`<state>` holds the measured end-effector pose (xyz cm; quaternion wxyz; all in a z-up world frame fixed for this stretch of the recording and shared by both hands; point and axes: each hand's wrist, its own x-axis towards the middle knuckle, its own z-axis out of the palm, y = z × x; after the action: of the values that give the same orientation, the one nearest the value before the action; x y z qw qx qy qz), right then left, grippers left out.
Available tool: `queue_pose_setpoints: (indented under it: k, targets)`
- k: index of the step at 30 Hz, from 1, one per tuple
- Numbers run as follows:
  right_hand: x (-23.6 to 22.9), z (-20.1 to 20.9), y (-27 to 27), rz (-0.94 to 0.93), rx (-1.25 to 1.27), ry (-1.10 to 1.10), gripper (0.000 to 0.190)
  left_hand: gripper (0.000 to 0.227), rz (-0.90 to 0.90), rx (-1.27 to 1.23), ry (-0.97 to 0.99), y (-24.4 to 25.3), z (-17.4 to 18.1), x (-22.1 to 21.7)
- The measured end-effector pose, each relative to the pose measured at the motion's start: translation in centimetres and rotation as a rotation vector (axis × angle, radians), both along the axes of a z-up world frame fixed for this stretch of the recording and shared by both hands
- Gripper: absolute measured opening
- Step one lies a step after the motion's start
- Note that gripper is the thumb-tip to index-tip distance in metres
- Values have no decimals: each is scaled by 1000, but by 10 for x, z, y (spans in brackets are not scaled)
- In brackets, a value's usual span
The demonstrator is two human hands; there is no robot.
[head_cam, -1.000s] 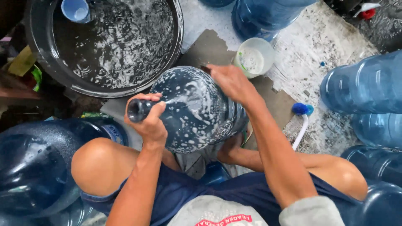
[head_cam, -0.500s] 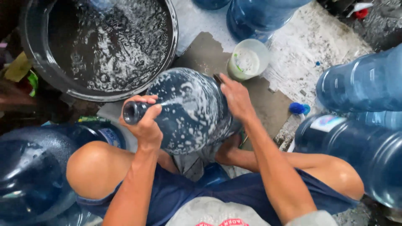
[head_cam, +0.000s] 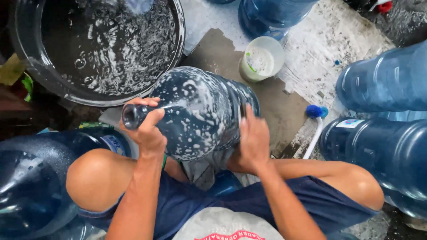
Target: The person scrubs the exterior of a large blue water dispenser bottle using a small brush and soapy water. They rotate the bottle to clean different sides and dip the brush into a nearby container of soapy water as needed.
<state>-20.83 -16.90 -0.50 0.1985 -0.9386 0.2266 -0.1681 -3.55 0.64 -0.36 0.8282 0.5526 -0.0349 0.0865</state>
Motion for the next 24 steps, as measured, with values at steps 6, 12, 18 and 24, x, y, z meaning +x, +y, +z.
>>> queue_pose_setpoints:
  k: [6,12,18,24]
  targets:
    - [77,-39,-110,212,339,165,38,37,-304,-62,-144,-2,2,3]
    - [39,32,2,55,-142,-102,44,33,-224,135,-64,-14,29,3]
    - [-5,-4,76,-67,-214,-96,52,37,212,-27,147,-17,-16,13]
    - [70,11,-23,-85,-145,64,41,33,-34,46,-24,-17,5,0]
